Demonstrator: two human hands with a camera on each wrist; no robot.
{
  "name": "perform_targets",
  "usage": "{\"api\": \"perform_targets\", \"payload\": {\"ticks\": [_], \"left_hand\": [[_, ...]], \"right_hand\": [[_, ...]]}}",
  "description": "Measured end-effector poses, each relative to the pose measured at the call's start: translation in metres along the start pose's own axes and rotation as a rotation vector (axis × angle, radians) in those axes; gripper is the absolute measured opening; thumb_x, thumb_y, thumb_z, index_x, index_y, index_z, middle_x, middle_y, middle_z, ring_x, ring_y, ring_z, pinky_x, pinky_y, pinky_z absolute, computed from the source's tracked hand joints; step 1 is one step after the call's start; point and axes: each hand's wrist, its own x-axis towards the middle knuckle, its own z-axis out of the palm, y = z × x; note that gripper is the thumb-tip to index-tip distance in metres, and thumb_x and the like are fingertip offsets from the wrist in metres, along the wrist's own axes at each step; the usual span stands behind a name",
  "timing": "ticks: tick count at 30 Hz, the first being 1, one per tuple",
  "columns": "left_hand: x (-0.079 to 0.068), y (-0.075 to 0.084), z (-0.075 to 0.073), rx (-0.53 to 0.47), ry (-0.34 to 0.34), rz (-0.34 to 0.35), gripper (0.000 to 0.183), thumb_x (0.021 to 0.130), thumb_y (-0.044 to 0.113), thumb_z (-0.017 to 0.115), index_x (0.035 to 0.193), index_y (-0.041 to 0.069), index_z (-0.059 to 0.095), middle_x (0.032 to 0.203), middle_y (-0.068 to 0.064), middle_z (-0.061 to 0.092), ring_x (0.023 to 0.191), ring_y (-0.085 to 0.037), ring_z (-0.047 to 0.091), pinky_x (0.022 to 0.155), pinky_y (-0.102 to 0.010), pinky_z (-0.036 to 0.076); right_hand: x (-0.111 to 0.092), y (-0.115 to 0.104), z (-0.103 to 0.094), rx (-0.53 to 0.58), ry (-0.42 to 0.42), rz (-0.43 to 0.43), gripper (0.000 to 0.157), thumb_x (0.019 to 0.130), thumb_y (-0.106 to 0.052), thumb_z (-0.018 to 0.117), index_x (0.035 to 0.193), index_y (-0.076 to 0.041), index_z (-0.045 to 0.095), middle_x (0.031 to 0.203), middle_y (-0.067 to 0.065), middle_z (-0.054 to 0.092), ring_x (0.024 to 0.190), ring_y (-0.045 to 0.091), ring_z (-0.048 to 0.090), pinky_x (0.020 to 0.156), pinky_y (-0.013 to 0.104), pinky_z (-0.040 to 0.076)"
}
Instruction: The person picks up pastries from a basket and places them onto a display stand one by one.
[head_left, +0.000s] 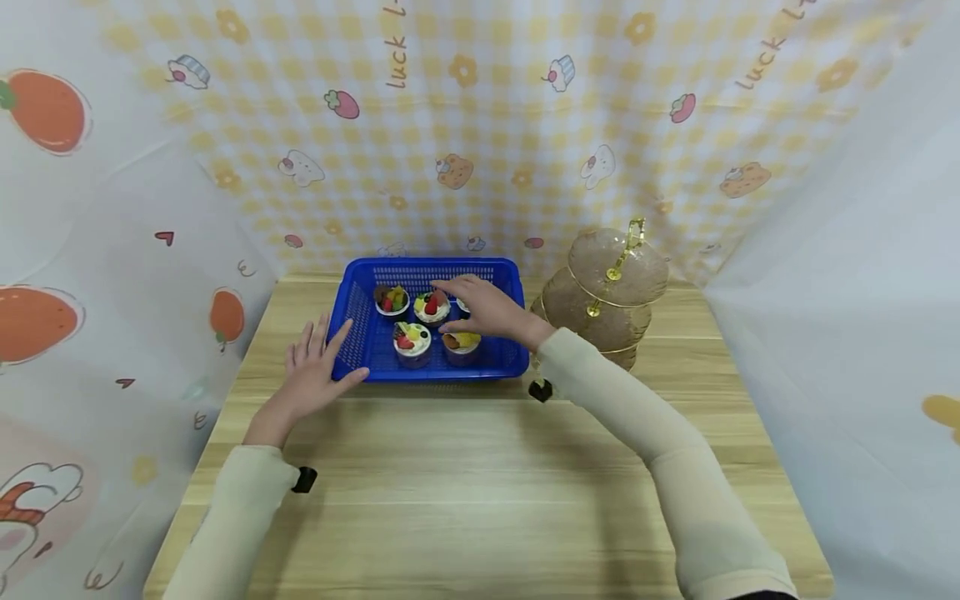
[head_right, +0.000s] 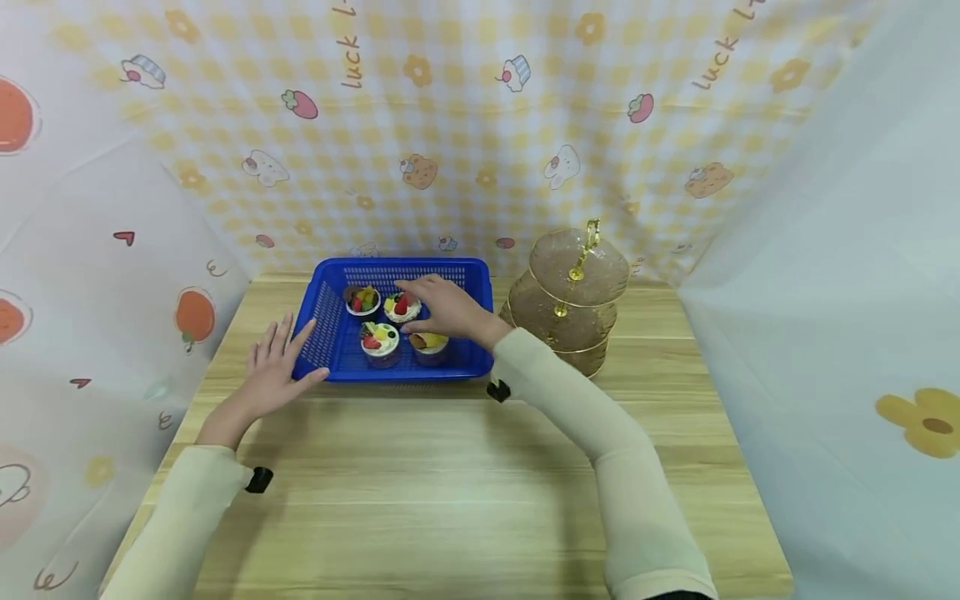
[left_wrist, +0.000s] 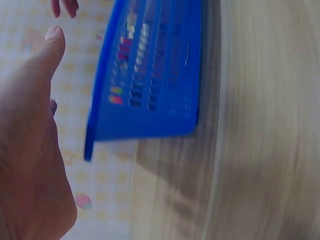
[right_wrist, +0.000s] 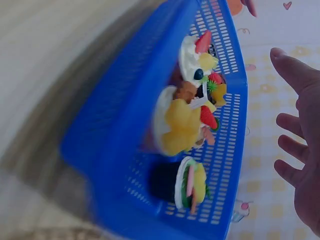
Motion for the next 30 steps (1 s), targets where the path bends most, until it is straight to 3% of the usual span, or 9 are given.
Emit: {"api": "perform_targets", "payload": {"ticks": [4, 9, 15, 20, 30], "left_hand": [[0.007, -0.016, -0.001, -0.016, -0.027, -0.059, 0.096, 0.093, 0.064, 0.051, 0.161, 0.024, -0.005, 0.165, -0.012, -0.024, 0.151, -0.048, -0.019, 0.110, -0.078, -0.009], [0.011, -0.027, 0.005, -0.025, -0.059, -0.110, 0.102, 0.091, 0.068, 0.050, 0.160, 0.021, -0.009, 0.165, -0.013, -0.025, 0.151, -0.047, -0.019, 0.110, -0.078, -0.010], [0.012, -0.029, 0.008, -0.041, -0.072, -0.133, 0.106, 0.089, 0.069, 0.052, 0.160, 0.020, -0.010, 0.165, -0.012, -0.026, 0.151, -0.048, -0.018, 0.109, -0.079, -0.011], [0.013, -0.029, 0.007, -0.038, -0.078, -0.147, 0.108, 0.088, 0.071, 0.053, 0.159, 0.023, -0.012, 0.164, -0.010, -0.028, 0.151, -0.047, -0.019, 0.109, -0.080, -0.010], [0.012, -0.030, 0.012, -0.074, -0.087, -0.141, 0.108, 0.088, 0.067, 0.057, 0.160, 0.023, -0.010, 0.165, -0.015, -0.022, 0.150, -0.050, -0.017, 0.108, -0.082, -0.006]], "right_hand": [[0.031, -0.004, 0.000, -0.018, -0.021, 0.013, 0.078, 0.093, -0.047, 0.065, 0.157, -0.023, 0.028, 0.149, 0.002, 0.052, 0.145, 0.025, 0.037, 0.117, 0.045, 0.037], [0.055, -0.004, 0.007, -0.024, -0.052, 0.064, 0.076, 0.094, -0.045, 0.065, 0.157, -0.022, 0.029, 0.155, 0.003, 0.046, 0.144, 0.026, 0.039, 0.115, 0.044, 0.039], [0.070, -0.001, 0.020, -0.029, -0.081, 0.116, 0.077, 0.093, -0.045, 0.066, 0.156, -0.021, 0.031, 0.157, 0.001, 0.043, 0.144, 0.025, 0.039, 0.115, 0.042, 0.040], [0.079, -0.008, 0.021, -0.065, -0.084, 0.125, 0.077, 0.093, -0.047, 0.065, 0.156, -0.017, 0.032, 0.157, 0.003, 0.043, 0.145, 0.026, 0.038, 0.116, 0.043, 0.038], [0.094, -0.012, 0.025, -0.048, -0.110, 0.195, 0.077, 0.092, -0.046, 0.067, 0.156, -0.020, 0.032, 0.158, 0.001, 0.042, 0.146, 0.026, 0.036, 0.118, 0.045, 0.036]]}}
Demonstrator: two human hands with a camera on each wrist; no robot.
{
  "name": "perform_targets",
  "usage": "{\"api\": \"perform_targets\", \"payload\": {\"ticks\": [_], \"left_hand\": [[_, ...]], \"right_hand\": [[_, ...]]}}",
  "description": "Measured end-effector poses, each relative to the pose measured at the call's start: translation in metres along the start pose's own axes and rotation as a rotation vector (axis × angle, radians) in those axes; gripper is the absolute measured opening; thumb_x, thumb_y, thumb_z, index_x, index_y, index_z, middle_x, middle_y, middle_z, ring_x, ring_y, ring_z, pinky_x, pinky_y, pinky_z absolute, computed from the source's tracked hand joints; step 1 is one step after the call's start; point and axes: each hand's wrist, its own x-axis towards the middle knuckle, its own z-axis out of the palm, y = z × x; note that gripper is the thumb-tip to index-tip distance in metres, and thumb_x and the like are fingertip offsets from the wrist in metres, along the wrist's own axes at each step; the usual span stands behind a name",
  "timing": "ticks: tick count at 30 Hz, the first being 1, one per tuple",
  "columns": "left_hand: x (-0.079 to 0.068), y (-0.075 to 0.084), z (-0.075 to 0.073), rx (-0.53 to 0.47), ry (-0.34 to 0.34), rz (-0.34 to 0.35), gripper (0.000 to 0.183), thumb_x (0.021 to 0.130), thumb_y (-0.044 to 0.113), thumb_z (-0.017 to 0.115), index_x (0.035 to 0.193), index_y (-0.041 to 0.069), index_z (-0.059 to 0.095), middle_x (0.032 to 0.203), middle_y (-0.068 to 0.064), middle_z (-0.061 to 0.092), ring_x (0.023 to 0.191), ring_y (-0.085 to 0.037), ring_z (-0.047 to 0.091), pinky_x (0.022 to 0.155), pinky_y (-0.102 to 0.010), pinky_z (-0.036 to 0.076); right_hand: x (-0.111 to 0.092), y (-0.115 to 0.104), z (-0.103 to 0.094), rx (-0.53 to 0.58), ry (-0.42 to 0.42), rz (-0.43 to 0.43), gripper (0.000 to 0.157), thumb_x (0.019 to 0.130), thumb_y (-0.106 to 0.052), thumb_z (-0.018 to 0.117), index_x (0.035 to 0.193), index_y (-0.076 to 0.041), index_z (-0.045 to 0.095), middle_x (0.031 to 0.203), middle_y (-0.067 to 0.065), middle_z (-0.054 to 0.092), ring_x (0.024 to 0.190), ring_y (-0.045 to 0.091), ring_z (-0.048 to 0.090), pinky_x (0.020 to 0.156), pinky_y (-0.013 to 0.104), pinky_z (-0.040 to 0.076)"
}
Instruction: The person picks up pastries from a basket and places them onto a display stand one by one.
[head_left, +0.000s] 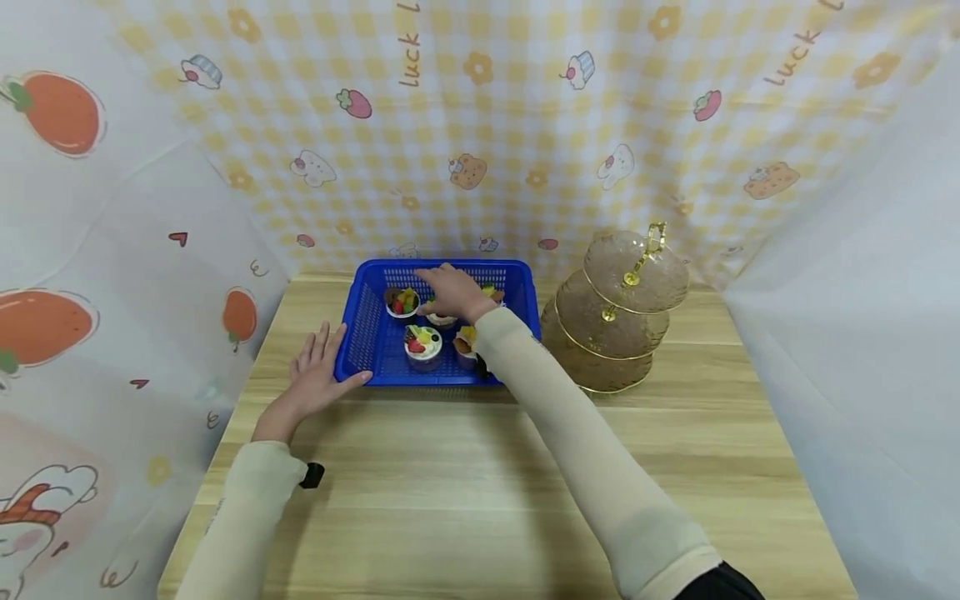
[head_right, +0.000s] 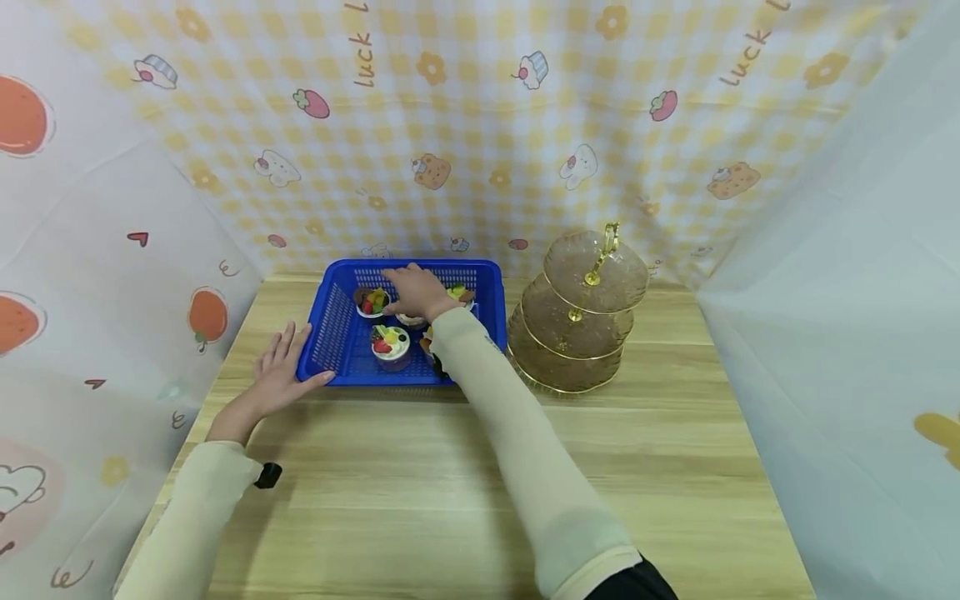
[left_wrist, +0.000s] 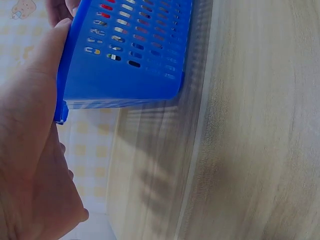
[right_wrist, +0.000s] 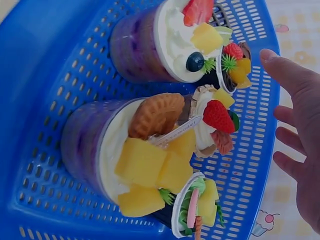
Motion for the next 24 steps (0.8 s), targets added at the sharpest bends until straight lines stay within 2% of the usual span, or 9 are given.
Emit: {"api": "perform_targets", "payload": {"ticks": [4, 7, 15, 24], "left_hand": [[0.000, 0.000, 0.002, -0.002, 0.002, 0.008, 0.107, 0.088, 0.066, 0.057, 0.160, 0.024, -0.010, 0.166, -0.015, -0.021, 0.150, -0.050, -0.015, 0.108, -0.082, -0.005], [-0.002, 0.000, 0.001, -0.009, 0.001, 0.015, 0.107, 0.089, 0.065, 0.058, 0.160, 0.023, -0.010, 0.166, -0.014, -0.022, 0.150, -0.050, -0.015, 0.108, -0.082, -0.005], [-0.011, -0.003, 0.006, -0.020, 0.009, 0.029, 0.105, 0.090, 0.061, 0.060, 0.160, 0.024, -0.009, 0.166, -0.008, -0.023, 0.151, -0.048, -0.015, 0.108, -0.082, -0.003], [-0.012, 0.001, 0.007, -0.027, 0.014, 0.043, 0.105, 0.089, 0.060, 0.061, 0.160, 0.024, -0.008, 0.166, -0.007, -0.021, 0.151, -0.049, -0.014, 0.109, -0.080, -0.002]], "right_hand": [[0.006, 0.001, 0.003, -0.041, 0.003, 0.026, 0.078, 0.091, -0.049, 0.066, 0.156, -0.022, 0.032, 0.157, 0.001, 0.043, 0.146, 0.026, 0.037, 0.118, 0.045, 0.036], [0.010, -0.001, 0.006, -0.027, -0.003, 0.042, 0.078, 0.091, -0.049, 0.066, 0.156, -0.022, 0.032, 0.157, 0.000, 0.042, 0.146, 0.026, 0.037, 0.118, 0.044, 0.036], [0.013, -0.008, 0.019, 0.203, -0.020, 0.110, 0.076, 0.092, -0.043, 0.068, 0.156, -0.023, 0.032, 0.160, 0.001, 0.038, 0.153, 0.029, 0.026, 0.120, 0.048, 0.032], [0.020, -0.005, 0.036, 0.243, 0.031, 0.139, 0.079, 0.087, -0.043, 0.074, 0.154, -0.021, 0.036, 0.159, 0.002, 0.041, 0.151, 0.027, 0.030, 0.121, 0.045, 0.033]]}}
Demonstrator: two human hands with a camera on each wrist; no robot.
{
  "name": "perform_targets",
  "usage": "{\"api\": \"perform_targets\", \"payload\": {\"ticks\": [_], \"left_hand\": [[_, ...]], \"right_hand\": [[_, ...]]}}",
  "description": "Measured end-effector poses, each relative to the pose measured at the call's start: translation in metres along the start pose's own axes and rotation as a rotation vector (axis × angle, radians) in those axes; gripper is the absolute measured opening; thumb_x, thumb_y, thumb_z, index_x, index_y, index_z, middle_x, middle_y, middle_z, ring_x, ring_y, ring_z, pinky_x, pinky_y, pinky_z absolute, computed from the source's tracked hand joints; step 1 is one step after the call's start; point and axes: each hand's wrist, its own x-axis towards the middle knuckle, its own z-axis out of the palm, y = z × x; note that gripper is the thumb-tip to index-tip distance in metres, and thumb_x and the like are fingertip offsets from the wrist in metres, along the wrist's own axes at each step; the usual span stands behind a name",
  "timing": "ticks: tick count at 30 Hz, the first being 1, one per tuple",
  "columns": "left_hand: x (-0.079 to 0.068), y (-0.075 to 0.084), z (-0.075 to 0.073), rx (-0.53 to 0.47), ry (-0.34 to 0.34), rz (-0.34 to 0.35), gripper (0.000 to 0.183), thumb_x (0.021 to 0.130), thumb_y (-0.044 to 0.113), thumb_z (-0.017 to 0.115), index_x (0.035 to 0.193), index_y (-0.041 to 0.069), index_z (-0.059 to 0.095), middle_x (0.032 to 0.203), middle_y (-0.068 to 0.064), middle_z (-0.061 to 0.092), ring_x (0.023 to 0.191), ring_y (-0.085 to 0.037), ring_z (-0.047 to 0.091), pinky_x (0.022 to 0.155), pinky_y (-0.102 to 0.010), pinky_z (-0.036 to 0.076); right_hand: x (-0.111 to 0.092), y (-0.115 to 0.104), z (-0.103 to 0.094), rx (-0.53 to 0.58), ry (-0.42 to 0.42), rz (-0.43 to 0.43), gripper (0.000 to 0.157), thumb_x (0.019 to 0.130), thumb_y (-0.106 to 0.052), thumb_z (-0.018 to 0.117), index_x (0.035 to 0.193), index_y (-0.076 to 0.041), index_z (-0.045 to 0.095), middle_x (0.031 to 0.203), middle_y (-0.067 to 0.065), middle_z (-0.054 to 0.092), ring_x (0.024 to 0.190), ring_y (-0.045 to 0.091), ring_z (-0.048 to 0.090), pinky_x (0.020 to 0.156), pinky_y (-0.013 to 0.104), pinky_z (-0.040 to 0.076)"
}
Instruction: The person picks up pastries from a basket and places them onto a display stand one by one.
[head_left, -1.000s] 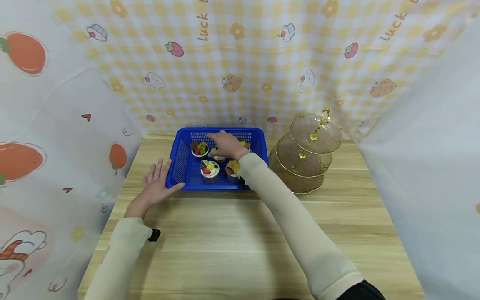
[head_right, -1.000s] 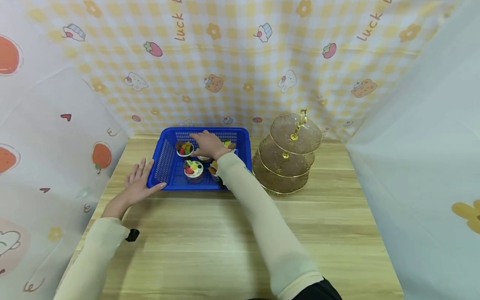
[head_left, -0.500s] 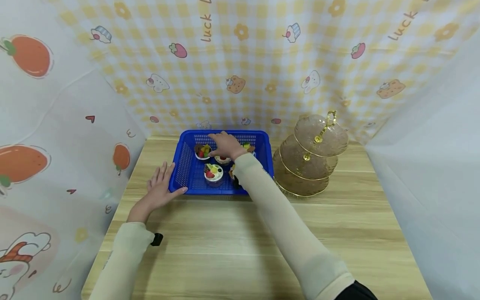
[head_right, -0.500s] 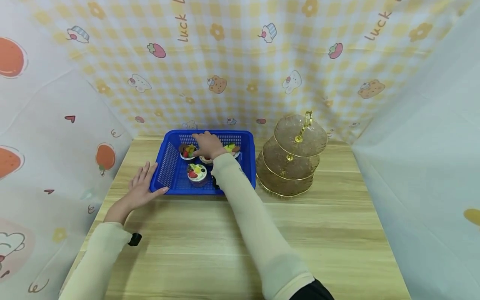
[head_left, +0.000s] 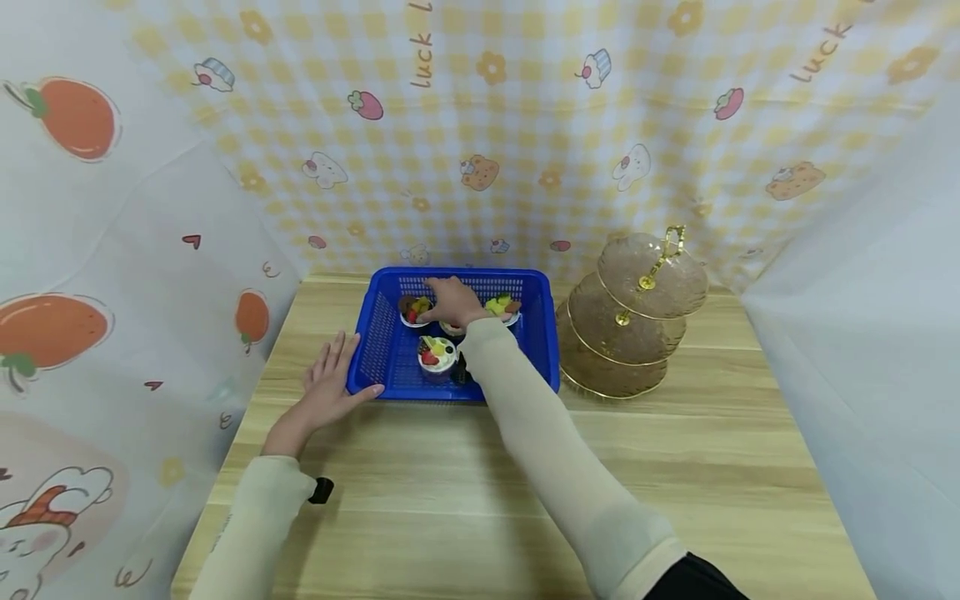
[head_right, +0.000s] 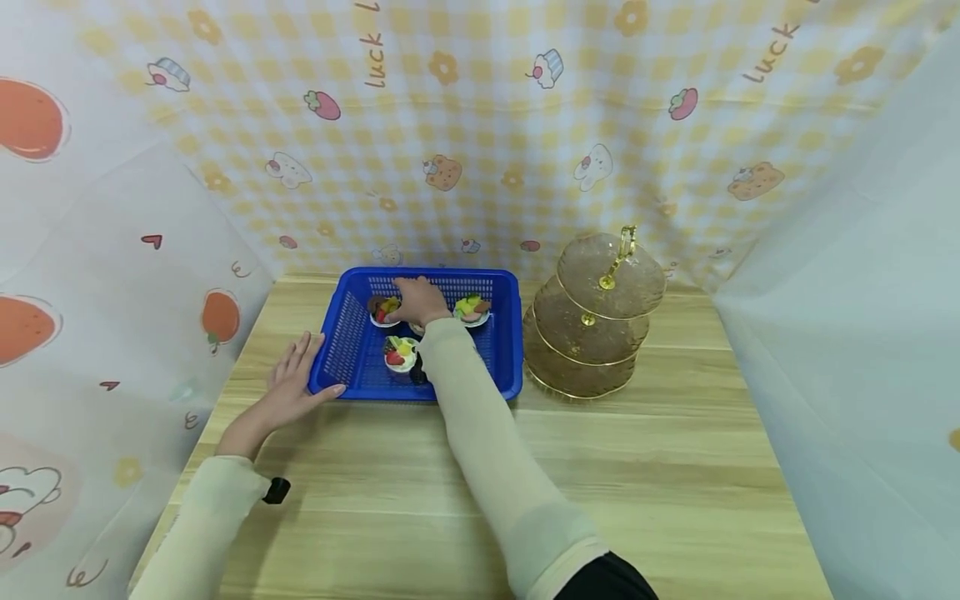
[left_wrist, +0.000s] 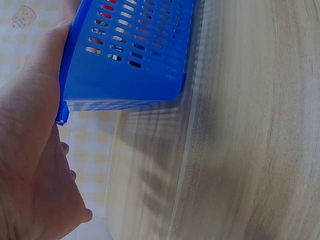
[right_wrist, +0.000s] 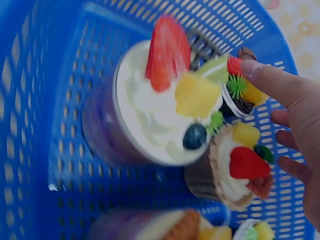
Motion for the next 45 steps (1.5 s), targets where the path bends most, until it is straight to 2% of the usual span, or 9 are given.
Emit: {"api": "perform_targets", "payload": {"ticks": [6, 14, 21, 28, 35, 42, 45], "left_hand": [[0.001, 0.002, 0.001, -0.015, 0.005, -0.002, 0.104, 0.090, 0.059, 0.062, 0.160, 0.025, -0.007, 0.167, -0.008, -0.018, 0.152, -0.047, -0.014, 0.110, -0.080, -0.002], [0.001, 0.003, 0.000, -0.018, 0.001, -0.011, 0.105, 0.089, 0.060, 0.062, 0.160, 0.025, -0.008, 0.167, -0.009, -0.017, 0.152, -0.048, -0.014, 0.110, -0.080, -0.002], [0.001, 0.001, 0.002, -0.015, 0.017, -0.001, 0.105, 0.089, 0.058, 0.063, 0.160, 0.025, -0.007, 0.168, -0.009, -0.016, 0.152, -0.046, -0.013, 0.111, -0.079, -0.001], [0.003, -0.002, 0.006, -0.023, 0.034, 0.012, 0.104, 0.089, 0.058, 0.063, 0.160, 0.027, -0.006, 0.168, -0.010, -0.014, 0.152, -0.046, -0.012, 0.110, -0.080, 0.000], [0.004, -0.003, 0.008, -0.033, 0.022, 0.004, 0.103, 0.090, 0.057, 0.063, 0.160, 0.028, -0.008, 0.168, -0.008, -0.017, 0.152, -0.046, -0.013, 0.111, -0.079, -0.001], [0.004, -0.005, 0.008, -0.039, 0.033, 0.001, 0.103, 0.090, 0.058, 0.062, 0.160, 0.029, -0.008, 0.168, -0.011, -0.015, 0.152, -0.047, -0.011, 0.111, -0.079, 0.000], [0.004, -0.008, 0.007, -0.044, 0.033, -0.004, 0.103, 0.089, 0.059, 0.062, 0.160, 0.029, -0.008, 0.168, -0.013, -0.013, 0.152, -0.048, -0.010, 0.111, -0.079, 0.000]], "right_hand": [[0.008, 0.001, 0.009, -0.022, 0.042, 0.025, 0.081, 0.084, -0.048, 0.075, 0.152, -0.021, 0.041, 0.154, 0.000, 0.047, 0.145, 0.025, 0.039, 0.116, 0.043, 0.040], [0.015, 0.003, 0.017, -0.034, 0.057, 0.039, 0.082, 0.079, -0.052, 0.079, 0.147, -0.020, 0.048, 0.151, 0.002, 0.051, 0.146, 0.029, 0.037, 0.116, 0.046, 0.039], [0.020, 0.001, 0.024, -0.033, 0.034, 0.034, 0.087, 0.078, -0.051, 0.080, 0.151, -0.022, 0.042, 0.153, 0.000, 0.048, 0.151, 0.031, 0.029, 0.120, 0.046, 0.034], [0.019, -0.002, 0.023, -0.101, 0.049, 0.053, 0.086, 0.078, -0.047, 0.082, 0.149, -0.021, 0.042, 0.149, 0.003, 0.053, 0.148, 0.032, 0.034, 0.117, 0.048, 0.037], [0.019, 0.000, 0.028, -0.152, 0.009, 0.073, 0.084, 0.081, -0.048, 0.078, 0.151, -0.023, 0.039, 0.156, 0.007, 0.044, 0.149, 0.034, 0.032, 0.113, 0.049, 0.042], [0.023, -0.003, 0.026, -0.086, 0.001, 0.066, 0.075, 0.082, -0.045, 0.078, 0.146, -0.024, 0.046, 0.154, 0.005, 0.045, 0.149, 0.033, 0.031, 0.112, 0.051, 0.042], [0.026, -0.004, 0.025, -0.047, 0.011, 0.045, 0.067, 0.082, -0.042, 0.080, 0.140, -0.023, 0.053, 0.143, 0.003, 0.054, 0.140, 0.030, 0.040, 0.108, 0.048, 0.045]]}}
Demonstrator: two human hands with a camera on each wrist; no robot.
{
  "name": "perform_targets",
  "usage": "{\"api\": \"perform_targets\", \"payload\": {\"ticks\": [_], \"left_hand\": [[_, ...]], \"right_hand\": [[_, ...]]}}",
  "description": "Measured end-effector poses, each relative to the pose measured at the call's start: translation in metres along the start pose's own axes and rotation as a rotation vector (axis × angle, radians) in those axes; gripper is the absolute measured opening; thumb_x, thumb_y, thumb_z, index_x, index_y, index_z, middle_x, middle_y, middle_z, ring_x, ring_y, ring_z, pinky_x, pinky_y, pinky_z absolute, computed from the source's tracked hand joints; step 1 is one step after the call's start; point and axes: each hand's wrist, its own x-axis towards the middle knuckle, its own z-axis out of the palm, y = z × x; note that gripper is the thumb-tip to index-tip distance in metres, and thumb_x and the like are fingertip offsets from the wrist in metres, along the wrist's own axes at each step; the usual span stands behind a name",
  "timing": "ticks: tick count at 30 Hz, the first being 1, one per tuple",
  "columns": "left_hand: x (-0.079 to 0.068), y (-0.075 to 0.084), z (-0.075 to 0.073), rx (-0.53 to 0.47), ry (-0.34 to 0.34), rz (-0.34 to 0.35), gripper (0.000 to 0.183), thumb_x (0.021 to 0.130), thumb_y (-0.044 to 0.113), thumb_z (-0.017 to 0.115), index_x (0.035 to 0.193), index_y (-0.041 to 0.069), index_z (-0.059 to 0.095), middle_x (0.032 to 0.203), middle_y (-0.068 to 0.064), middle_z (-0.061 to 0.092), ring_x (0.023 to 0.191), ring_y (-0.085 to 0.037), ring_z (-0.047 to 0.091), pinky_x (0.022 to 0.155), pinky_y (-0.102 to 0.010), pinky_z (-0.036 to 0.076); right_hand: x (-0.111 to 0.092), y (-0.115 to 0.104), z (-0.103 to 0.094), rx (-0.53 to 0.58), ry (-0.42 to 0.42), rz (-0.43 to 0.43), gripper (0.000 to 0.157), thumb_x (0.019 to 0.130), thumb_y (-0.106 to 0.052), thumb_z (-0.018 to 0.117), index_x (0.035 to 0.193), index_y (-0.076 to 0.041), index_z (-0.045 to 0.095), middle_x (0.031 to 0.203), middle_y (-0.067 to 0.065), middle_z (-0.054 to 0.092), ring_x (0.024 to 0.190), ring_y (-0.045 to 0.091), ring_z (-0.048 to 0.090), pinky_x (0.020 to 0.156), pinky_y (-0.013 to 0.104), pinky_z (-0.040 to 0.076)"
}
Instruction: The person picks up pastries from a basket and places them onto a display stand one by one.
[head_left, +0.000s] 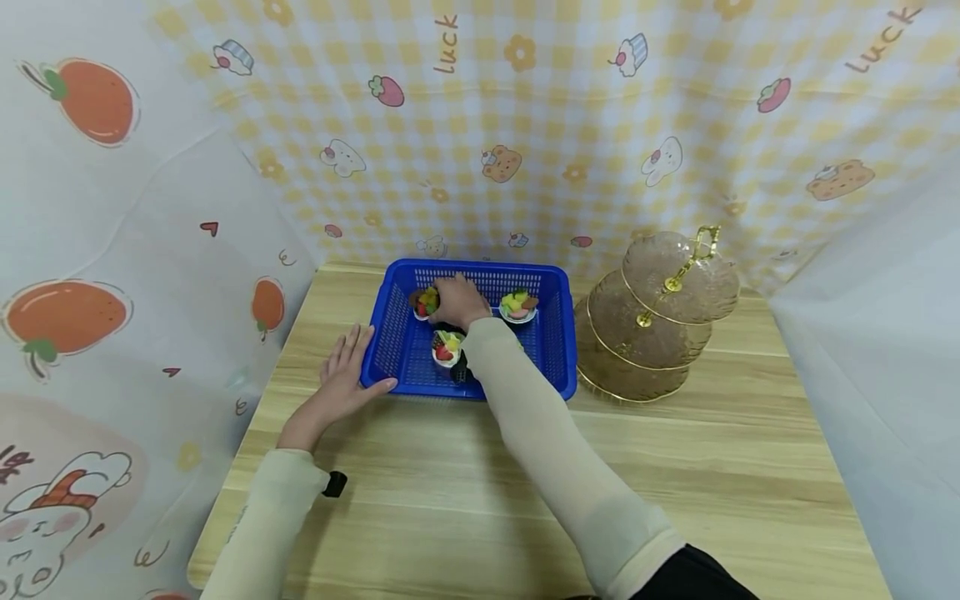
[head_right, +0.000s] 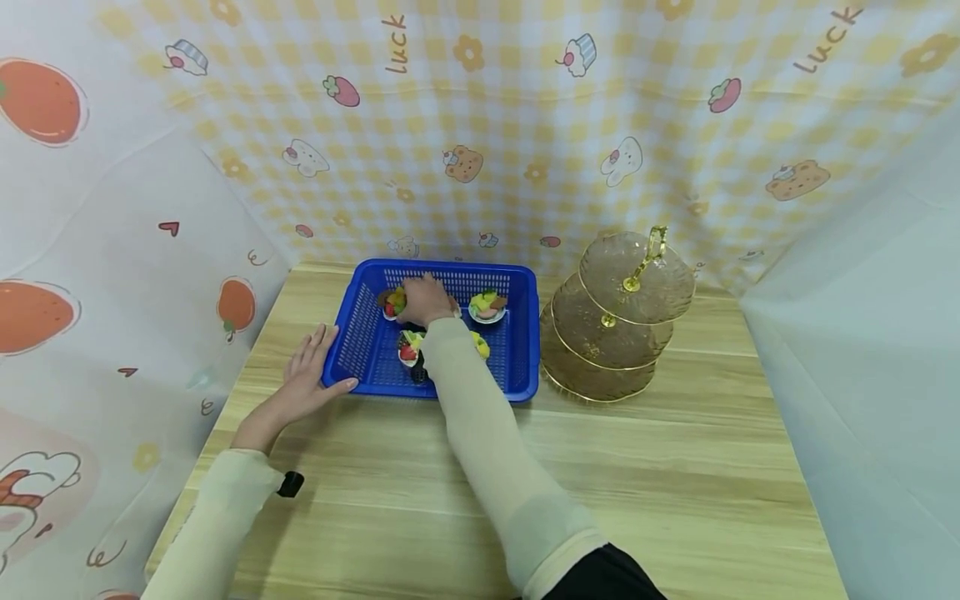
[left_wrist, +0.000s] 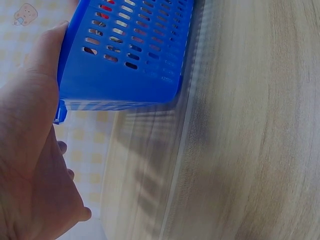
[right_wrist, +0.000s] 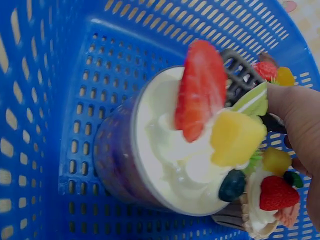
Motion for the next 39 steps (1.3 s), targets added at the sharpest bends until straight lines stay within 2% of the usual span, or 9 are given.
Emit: {"api": "perform_targets", "payload": {"ticks": [4, 7, 13, 21, 27, 33, 39], "left_hand": [[0.002, 0.002, 0.000, -0.009, -0.003, -0.001, 0.103, 0.089, 0.058, 0.063, 0.160, 0.029, -0.007, 0.168, -0.012, -0.013, 0.152, -0.046, -0.012, 0.112, -0.078, 0.000], [0.003, 0.003, 0.000, -0.008, -0.009, 0.000, 0.103, 0.090, 0.058, 0.062, 0.160, 0.028, -0.007, 0.168, -0.011, -0.015, 0.152, -0.046, -0.012, 0.111, -0.078, -0.001], [0.004, 0.004, 0.001, -0.006, -0.024, -0.002, 0.104, 0.090, 0.060, 0.061, 0.160, 0.027, -0.009, 0.168, -0.012, -0.015, 0.152, -0.047, -0.012, 0.111, -0.079, -0.001], [0.005, 0.002, -0.002, 0.013, -0.031, -0.016, 0.105, 0.090, 0.062, 0.059, 0.159, 0.029, -0.012, 0.168, -0.008, -0.018, 0.152, -0.047, -0.012, 0.112, -0.079, 0.001], [0.005, 0.000, -0.004, 0.002, -0.042, -0.017, 0.106, 0.089, 0.062, 0.060, 0.159, 0.029, -0.012, 0.167, -0.007, -0.019, 0.152, -0.047, -0.012, 0.111, -0.079, 0.000], [0.002, 0.004, -0.003, -0.012, -0.054, -0.016, 0.106, 0.089, 0.060, 0.061, 0.159, 0.028, -0.011, 0.167, -0.011, -0.017, 0.151, -0.048, -0.013, 0.110, -0.079, -0.001], [0.001, 0.005, -0.003, -0.023, -0.047, -0.009, 0.105, 0.090, 0.060, 0.061, 0.159, 0.028, -0.011, 0.167, -0.011, -0.017, 0.152, -0.048, -0.014, 0.110, -0.079, -0.002]], "right_hand": [[-0.002, 0.003, -0.004, 0.059, 0.042, -0.040, 0.059, 0.080, -0.037, 0.082, 0.131, -0.019, 0.059, 0.124, 0.000, 0.063, 0.118, 0.023, 0.050, 0.100, 0.042, 0.049], [-0.004, 0.004, -0.009, 0.113, 0.062, -0.056, 0.061, 0.079, -0.034, 0.083, 0.132, -0.017, 0.058, 0.123, 0.000, 0.063, 0.114, 0.020, 0.049, 0.099, 0.040, 0.048], [-0.012, 0.002, -0.025, 0.184, 0.082, -0.062, 0.067, 0.080, -0.032, 0.083, 0.138, -0.014, 0.053, 0.132, 0.003, 0.060, 0.121, 0.024, 0.048, 0.104, 0.042, 0.045], [-0.027, 0.001, -0.054, 0.178, 0.089, -0.102, 0.069, 0.081, -0.040, 0.080, 0.139, -0.016, 0.051, 0.138, 0.001, 0.057, 0.129, 0.023, 0.047, 0.108, 0.043, 0.044], [-0.048, 0.005, -0.068, 0.239, 0.097, -0.127, 0.069, 0.081, -0.039, 0.081, 0.139, -0.015, 0.051, 0.139, 0.002, 0.056, 0.129, 0.021, 0.045, 0.106, 0.042, 0.045], [-0.069, 0.011, -0.072, 0.274, 0.092, -0.115, 0.072, 0.081, -0.043, 0.080, 0.140, -0.016, 0.050, 0.140, 0.002, 0.055, 0.129, 0.020, 0.046, 0.106, 0.041, 0.046], [-0.098, 0.020, -0.081, 0.330, 0.151, -0.105, 0.075, 0.080, -0.045, 0.081, 0.141, -0.016, 0.050, 0.136, 0.003, 0.054, 0.123, 0.021, 0.047, 0.100, 0.042, 0.047]]}}
